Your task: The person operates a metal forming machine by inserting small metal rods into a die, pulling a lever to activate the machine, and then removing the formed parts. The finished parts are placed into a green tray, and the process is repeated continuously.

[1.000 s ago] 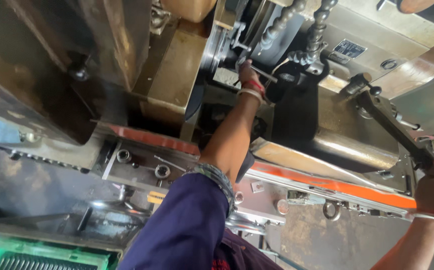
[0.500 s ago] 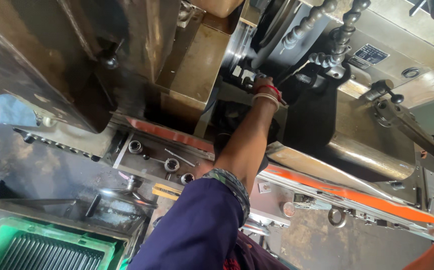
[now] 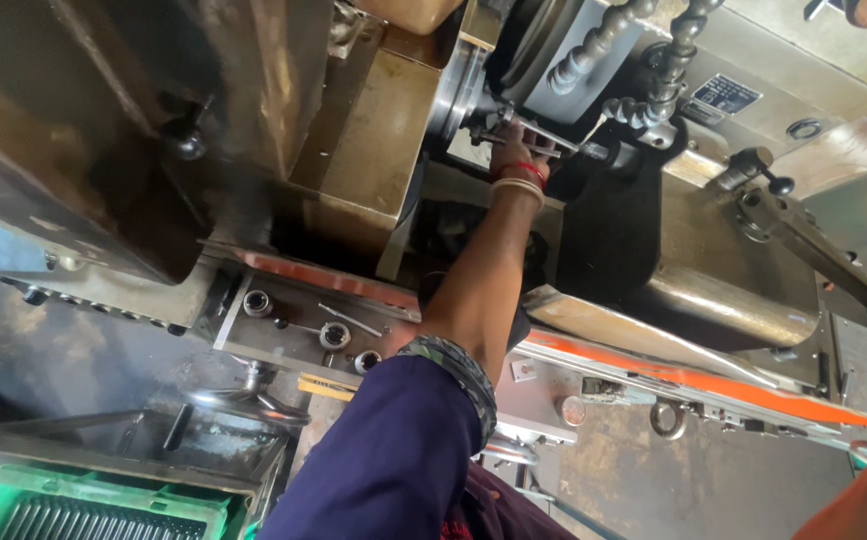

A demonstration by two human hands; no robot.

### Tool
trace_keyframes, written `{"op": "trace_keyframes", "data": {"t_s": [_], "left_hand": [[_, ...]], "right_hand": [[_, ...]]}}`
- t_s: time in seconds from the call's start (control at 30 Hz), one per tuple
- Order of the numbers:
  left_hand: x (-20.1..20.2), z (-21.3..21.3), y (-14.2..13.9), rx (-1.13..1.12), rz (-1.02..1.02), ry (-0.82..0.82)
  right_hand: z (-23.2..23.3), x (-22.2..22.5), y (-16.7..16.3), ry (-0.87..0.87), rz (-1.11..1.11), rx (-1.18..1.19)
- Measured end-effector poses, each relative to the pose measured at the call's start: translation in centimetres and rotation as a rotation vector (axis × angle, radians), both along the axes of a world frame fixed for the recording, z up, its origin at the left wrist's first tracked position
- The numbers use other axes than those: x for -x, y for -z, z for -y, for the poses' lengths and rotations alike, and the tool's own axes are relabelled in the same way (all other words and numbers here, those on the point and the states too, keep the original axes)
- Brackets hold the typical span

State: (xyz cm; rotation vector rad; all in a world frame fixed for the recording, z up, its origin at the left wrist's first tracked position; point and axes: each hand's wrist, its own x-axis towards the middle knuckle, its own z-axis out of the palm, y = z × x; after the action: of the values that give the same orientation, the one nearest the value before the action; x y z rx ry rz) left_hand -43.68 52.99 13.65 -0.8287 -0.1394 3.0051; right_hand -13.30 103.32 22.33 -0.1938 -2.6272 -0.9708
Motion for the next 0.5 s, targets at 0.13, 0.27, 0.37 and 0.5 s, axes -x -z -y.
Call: {"op": "trace_keyframes", "data": {"t_s": [0.13,0.27,0.37,0.5], "left_hand": [[-0.1,-0.1,-0.2,0.026,-0.065,-0.004],[-0.1,-0.1,-0.6,-0.014,-0.025,-0.035],[-0.1,-0.5,-0.5,-0.006,-0.019,-0.062],[0.4,-0.9,0.6,-0.036,-0.021,-0.058]], "right_hand": [[5.5,-1.7,-0.6,0.025,-0.168,0.198],[10.0,-3.9,-1.4,0.008,-0.274,0.361],[10.2,-3.9,-2.6,-0.054,-0.290,0.459],[9.8,-4.6,-3.8,-0.170,-0.293,0.441]]}}
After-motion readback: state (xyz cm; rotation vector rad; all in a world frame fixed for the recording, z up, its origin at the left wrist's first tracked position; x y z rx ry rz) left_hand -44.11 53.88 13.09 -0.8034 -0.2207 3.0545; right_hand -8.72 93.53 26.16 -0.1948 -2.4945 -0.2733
